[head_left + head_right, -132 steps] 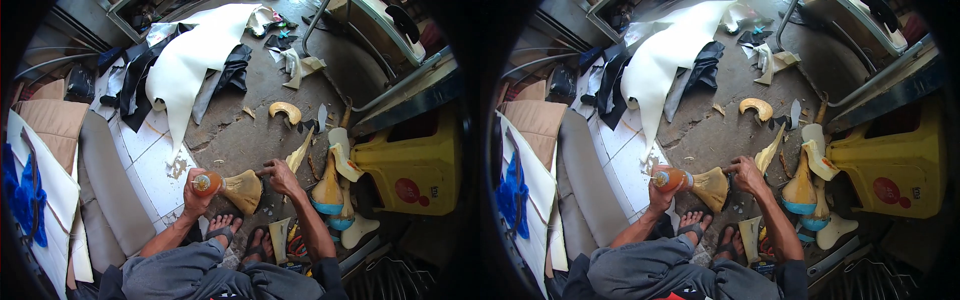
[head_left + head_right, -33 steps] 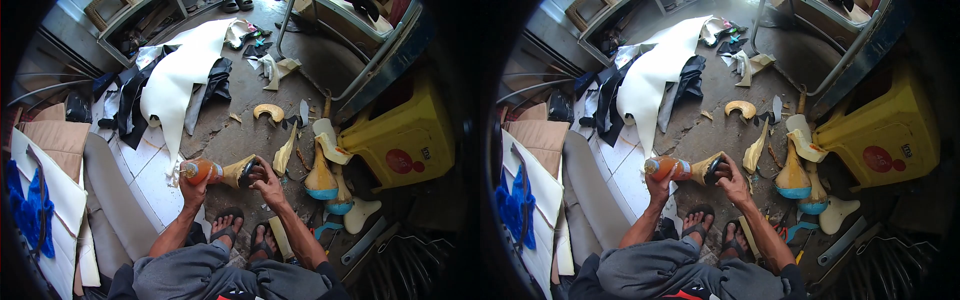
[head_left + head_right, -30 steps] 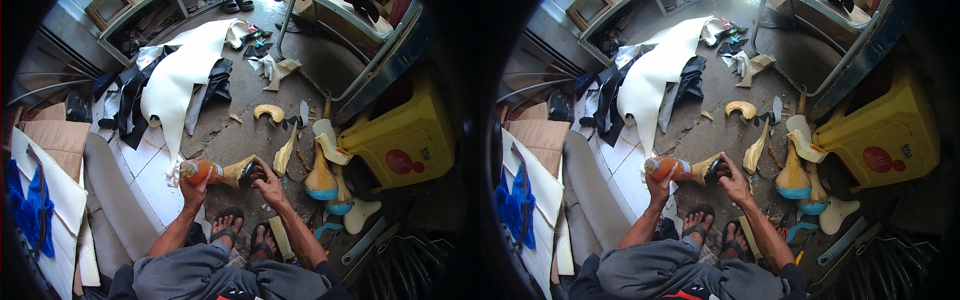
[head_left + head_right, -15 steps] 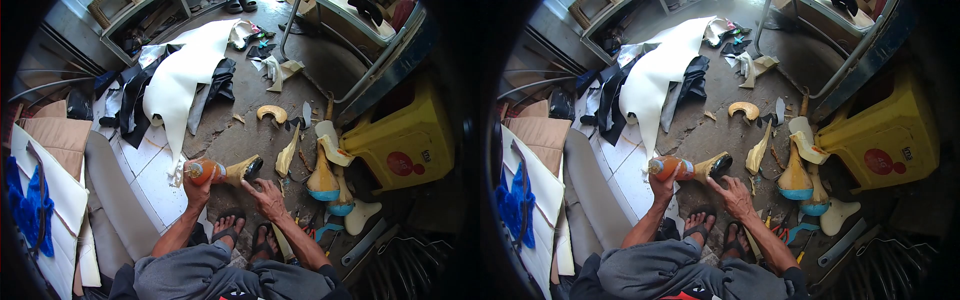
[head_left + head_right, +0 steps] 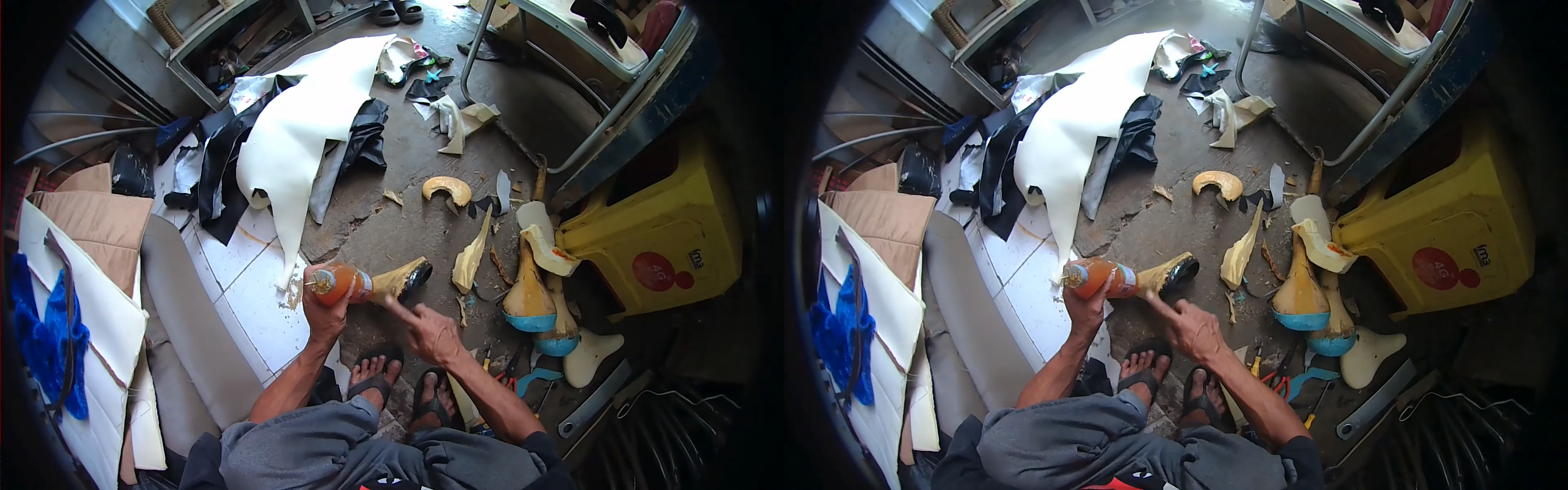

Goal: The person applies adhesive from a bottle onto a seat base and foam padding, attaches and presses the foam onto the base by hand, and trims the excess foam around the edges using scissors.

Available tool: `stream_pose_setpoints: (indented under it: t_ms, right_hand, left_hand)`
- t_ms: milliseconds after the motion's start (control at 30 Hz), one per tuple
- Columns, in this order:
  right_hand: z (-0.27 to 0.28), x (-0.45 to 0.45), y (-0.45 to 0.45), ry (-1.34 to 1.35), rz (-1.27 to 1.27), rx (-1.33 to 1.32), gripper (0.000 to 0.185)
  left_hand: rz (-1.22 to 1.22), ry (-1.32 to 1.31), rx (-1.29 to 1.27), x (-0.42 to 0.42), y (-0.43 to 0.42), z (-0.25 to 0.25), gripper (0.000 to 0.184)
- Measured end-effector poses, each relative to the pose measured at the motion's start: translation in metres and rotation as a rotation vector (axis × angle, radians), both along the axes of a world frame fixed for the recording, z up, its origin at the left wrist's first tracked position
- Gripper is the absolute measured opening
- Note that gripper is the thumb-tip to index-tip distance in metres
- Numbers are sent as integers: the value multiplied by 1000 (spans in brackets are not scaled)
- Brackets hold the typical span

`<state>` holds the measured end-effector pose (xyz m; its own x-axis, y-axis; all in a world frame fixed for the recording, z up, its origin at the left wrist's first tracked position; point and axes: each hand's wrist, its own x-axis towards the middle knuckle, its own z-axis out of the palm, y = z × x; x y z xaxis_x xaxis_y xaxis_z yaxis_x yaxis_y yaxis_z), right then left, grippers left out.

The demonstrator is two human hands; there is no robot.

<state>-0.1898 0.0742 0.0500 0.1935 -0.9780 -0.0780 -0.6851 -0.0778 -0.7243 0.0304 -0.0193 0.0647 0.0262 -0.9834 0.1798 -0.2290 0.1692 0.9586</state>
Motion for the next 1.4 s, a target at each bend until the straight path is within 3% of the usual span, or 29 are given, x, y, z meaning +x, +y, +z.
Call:
stream_pose_setpoints:
  t_ms: [67,133,200,267,333,467,600,767,867,1100,1200,1267,1300,1400]
  right_hand:
    - [-8,1,10,42,102,-14,86]
    - [-3,-1,4,-27,38,-42,85]
    - [-3,-2,-14,-264,-237,-114,78]
    - [7,-1,-22,-198,-300,9,76]
    - [9,1,-23,-83,-170,4,75]
    - [15,6,-12,-148,-62,-70,72]
    - [7,3,-21,-100,-210,-8,72]
    - [4,8,0,291,2,1,82]
    - [-6,7,13,296,40,-38,84]
    - [-5,5,14,258,59,-91,82]
    - [1,-1,9,67,45,-122,80]
    - [0,-7,-5,-44,-314,-116,84]
    - [-6,-10,-9,-77,-329,-98,85]
    - [-9,-11,2,-6,-115,-84,85]
  left_hand:
    - [15,42,30,0,1,-1,43]
    - [10,-34,-27,2,1,-4,43]
    - [-2,-68,-60,2,2,-3,43]
    - [-25,-102,-100,0,3,1,43]
    - [-30,-160,-127,-3,3,5,44]
    - [-38,-76,-98,-3,1,0,44]
    - [-19,-35,-70,-4,4,3,43]
    - [-17,-1,-31,-2,0,-2,42]
    - [-17,-44,-77,2,-1,-6,43]
    - [-19,12,-31,-3,0,0,42]
    - [-23,5,-29,-3,-1,2,42]
    - [-9,26,-4,-3,1,0,42]
    - [-15,5,-29,-2,0,-2,42]
    - [-19,-19,-60,-3,-1,3,42]
